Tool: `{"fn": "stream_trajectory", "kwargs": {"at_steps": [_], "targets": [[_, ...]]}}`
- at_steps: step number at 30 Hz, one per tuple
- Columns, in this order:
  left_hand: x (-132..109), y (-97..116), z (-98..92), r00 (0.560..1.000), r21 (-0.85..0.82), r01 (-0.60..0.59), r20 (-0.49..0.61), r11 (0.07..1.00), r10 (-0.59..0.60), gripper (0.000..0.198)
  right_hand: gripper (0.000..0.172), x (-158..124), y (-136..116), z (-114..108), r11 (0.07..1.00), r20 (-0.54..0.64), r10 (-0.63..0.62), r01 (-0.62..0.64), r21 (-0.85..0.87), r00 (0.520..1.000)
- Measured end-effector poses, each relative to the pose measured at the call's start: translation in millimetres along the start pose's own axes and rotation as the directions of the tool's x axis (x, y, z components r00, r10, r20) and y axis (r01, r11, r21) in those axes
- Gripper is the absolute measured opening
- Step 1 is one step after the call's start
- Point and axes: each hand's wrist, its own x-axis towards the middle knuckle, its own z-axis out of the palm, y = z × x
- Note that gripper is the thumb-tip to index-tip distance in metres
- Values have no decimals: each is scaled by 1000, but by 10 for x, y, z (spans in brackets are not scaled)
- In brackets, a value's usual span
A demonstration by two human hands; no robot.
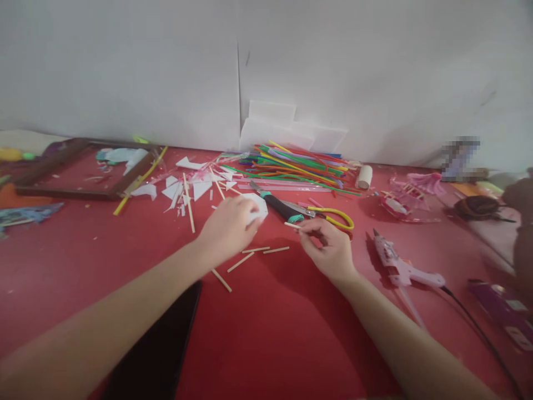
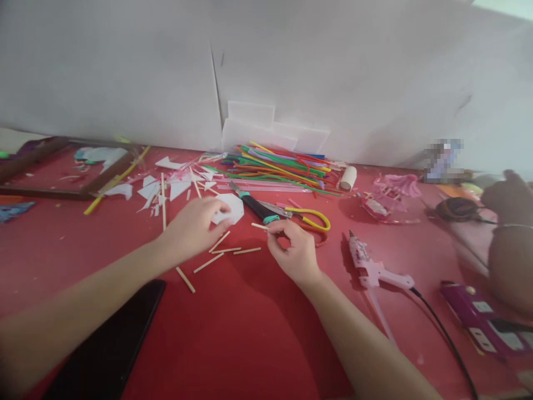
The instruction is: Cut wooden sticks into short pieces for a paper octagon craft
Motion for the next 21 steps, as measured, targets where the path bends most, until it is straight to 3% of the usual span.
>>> {"fn": "stream_trajectory", "kwargs": {"at_steps": [3, 5, 7, 11, 15, 21], "targets": [[-300, 235, 51, 991, -55, -58, 118, 997, 64, 13, 7, -8, -75, 3, 1000, 45, 1, 0, -17, 999], [-428, 321, 109, 998, -201, 24, 65, 979, -12, 12, 12, -6, -130, -2, 999, 52, 1, 1, -38, 999], [-486, 346, 160, 988, -426, 136, -9, 895, -154, 23, 13, -10, -176, 0, 999, 51, -16, 19, -45, 999], [-484, 325, 187, 987, -632, 119, -6, 766, -158, 35, 15, -30, -212, 42, 993, 72, -110, 112, -32, 991], [-474, 327, 160, 992, -580, 56, -61, 813, -111, 12, 18, -39, -196, 81, 975, 101, -210, 216, -48, 972], [-503, 282, 148, 989, -426, 16, -124, 904, -76, 11, 22, -45, -199, 65, 965, 118, -239, 249, -85, 964]]}}
